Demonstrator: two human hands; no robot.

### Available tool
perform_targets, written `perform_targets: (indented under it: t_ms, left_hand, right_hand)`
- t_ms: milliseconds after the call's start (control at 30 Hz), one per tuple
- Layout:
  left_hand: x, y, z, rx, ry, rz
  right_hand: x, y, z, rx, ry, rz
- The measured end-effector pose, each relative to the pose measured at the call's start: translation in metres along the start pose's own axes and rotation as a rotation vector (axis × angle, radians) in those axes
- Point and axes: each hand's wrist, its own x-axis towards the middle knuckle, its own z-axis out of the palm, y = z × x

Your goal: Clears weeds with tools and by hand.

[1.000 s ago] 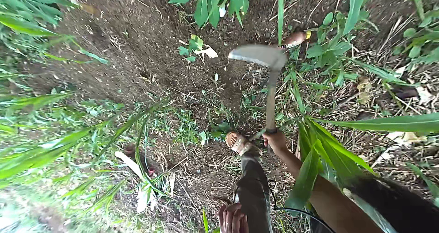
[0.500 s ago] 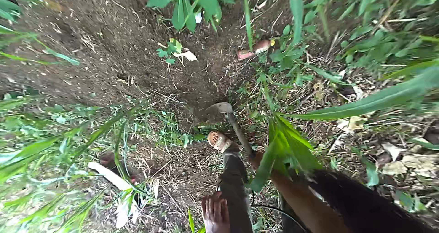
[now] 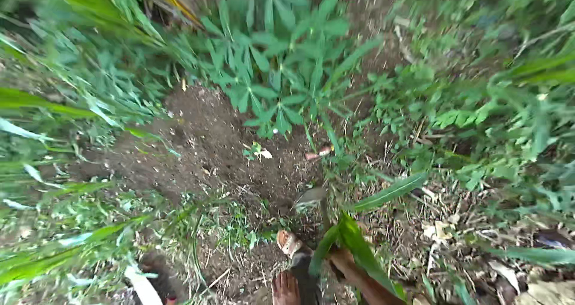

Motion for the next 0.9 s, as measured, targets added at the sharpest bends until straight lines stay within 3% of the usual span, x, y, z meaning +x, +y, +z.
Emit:
perform_targets:
  t_ms: [100,233,300,467,600,700,900]
  left_hand:
    - [0.003,0.021,-0.026,0.08,-0.138,-0.01]
    - [-0.006,0.041,-0.065,0.087,-0.107,0.003]
    - [-0.012,0.049,-0.084,0.09,-0.084,-0.015]
    - [-0.002,0.059,-0.127,0.039,0.03,-0.111]
    - [0.025,0.077,-0.155,-0.154,0.124,-0.242]
    - [0.05,0.093,-0.159,-0.27,0.065,-0.301]
    - [0.117,0.115,-0.141,-0.303,-0.136,-0.074]
  right_hand:
    - [-0.051,0.017,-0.027,-0.113,-0.054,-0.065]
    - [-0.1,0.033,-0.078,-0.325,0.082,-0.106]
    - [-0.121,0.028,-0.11,-0.327,0.098,-0.069]
    - [-0.109,0.022,-0.16,-0.117,0.258,-0.123]
    - [-0.096,-0.024,-0.198,0.05,0.351,-0.21]
    - [-0.071,-0.082,-0.233,0.161,0.414,-0.281]
    - [-0.016,-0.206,-0.287,0.462,0.509,-0.304]
